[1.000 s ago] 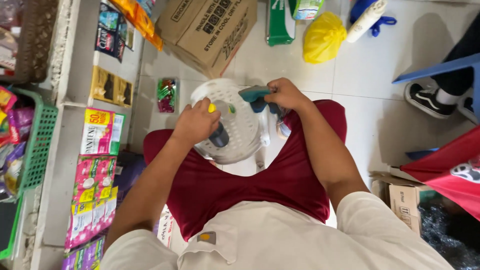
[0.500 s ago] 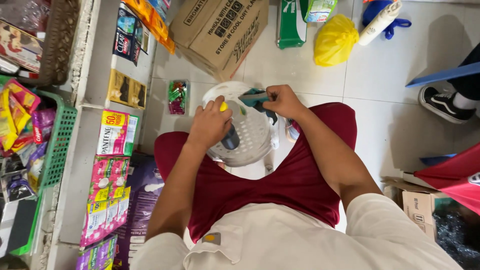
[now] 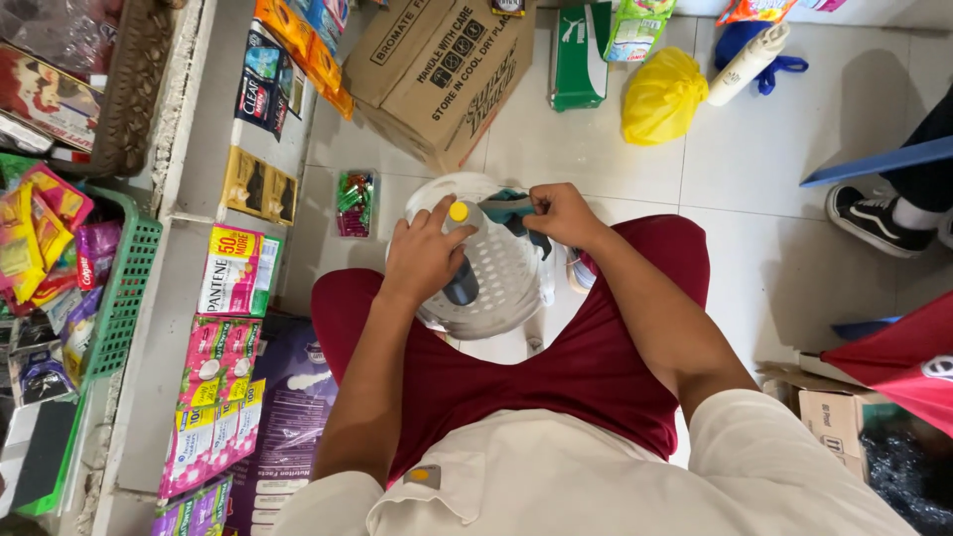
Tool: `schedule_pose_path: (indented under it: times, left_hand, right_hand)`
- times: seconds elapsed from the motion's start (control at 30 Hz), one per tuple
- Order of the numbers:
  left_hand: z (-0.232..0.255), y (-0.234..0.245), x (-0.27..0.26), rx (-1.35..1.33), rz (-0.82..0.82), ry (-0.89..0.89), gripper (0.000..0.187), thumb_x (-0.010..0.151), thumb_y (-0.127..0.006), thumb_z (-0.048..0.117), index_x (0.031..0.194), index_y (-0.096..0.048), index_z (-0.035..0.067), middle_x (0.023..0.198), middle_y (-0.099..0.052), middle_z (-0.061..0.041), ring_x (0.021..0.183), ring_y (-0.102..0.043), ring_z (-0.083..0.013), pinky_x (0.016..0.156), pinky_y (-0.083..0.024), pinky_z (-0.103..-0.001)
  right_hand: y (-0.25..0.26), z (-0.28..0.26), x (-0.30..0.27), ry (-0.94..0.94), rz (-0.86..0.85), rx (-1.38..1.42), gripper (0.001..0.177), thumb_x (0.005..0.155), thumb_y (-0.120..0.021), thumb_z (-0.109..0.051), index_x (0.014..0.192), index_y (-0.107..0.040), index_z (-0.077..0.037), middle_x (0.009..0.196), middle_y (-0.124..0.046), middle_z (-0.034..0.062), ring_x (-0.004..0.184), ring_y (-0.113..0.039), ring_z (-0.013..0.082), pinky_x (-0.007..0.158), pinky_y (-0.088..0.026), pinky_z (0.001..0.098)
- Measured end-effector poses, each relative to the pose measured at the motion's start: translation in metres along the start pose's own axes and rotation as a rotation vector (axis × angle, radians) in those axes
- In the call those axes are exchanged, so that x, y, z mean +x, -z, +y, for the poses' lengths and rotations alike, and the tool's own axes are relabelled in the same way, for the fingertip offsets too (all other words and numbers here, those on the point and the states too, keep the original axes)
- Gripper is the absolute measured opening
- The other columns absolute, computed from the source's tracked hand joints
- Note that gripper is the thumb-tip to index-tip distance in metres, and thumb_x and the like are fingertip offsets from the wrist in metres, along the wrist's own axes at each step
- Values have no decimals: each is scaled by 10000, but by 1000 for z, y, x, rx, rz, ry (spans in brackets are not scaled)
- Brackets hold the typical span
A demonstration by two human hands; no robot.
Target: Wiping down product containers with a cloth and organizing them on shelves in a store.
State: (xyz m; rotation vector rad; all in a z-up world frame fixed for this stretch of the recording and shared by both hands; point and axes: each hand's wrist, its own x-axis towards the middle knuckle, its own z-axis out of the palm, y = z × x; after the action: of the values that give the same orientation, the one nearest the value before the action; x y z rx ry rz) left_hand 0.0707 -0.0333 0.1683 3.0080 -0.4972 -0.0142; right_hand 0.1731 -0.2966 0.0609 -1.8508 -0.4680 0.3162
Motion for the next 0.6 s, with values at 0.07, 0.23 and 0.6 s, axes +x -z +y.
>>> schedule_pose_path:
  times: [0.07, 0.23, 0.6]
  left_hand:
    - [1, 1, -2, -9, -12, 20, 304, 935, -614, 346, 1230, -674, 394, 1501, -481, -32, 1095, -599, -277, 815, -460, -434]
    - [1, -3, -5, 2, 6, 15, 372, 951, -611, 393, 1323, -617, 399, 1477, -501, -49, 1079, -599, -273, 813, -455, -435]
    - [13, -16, -17, 7, 107, 58, 644, 956, -618, 428, 1558, -401, 348, 1413, -543, -94, 1076, -605, -281, 827, -463, -453]
  right_hand:
    - [1, 0, -1, -4, 1, -7, 281, 741, -803, -92, 636, -544, -58, 500, -513, 67, 524, -498, 156, 505, -362, 296]
    - [-2, 11, 3, -15, 2, -12, 288, 751, -812, -113, 636, -552, -67, 501, -510, 56, 526, -508, 151, 513, -368, 288]
    - [-3, 9, -2, -31, -15, -31, 281, 731, -817, -120, 634, -559, -62, 494, -512, 68, 520, -506, 155, 511, -364, 290]
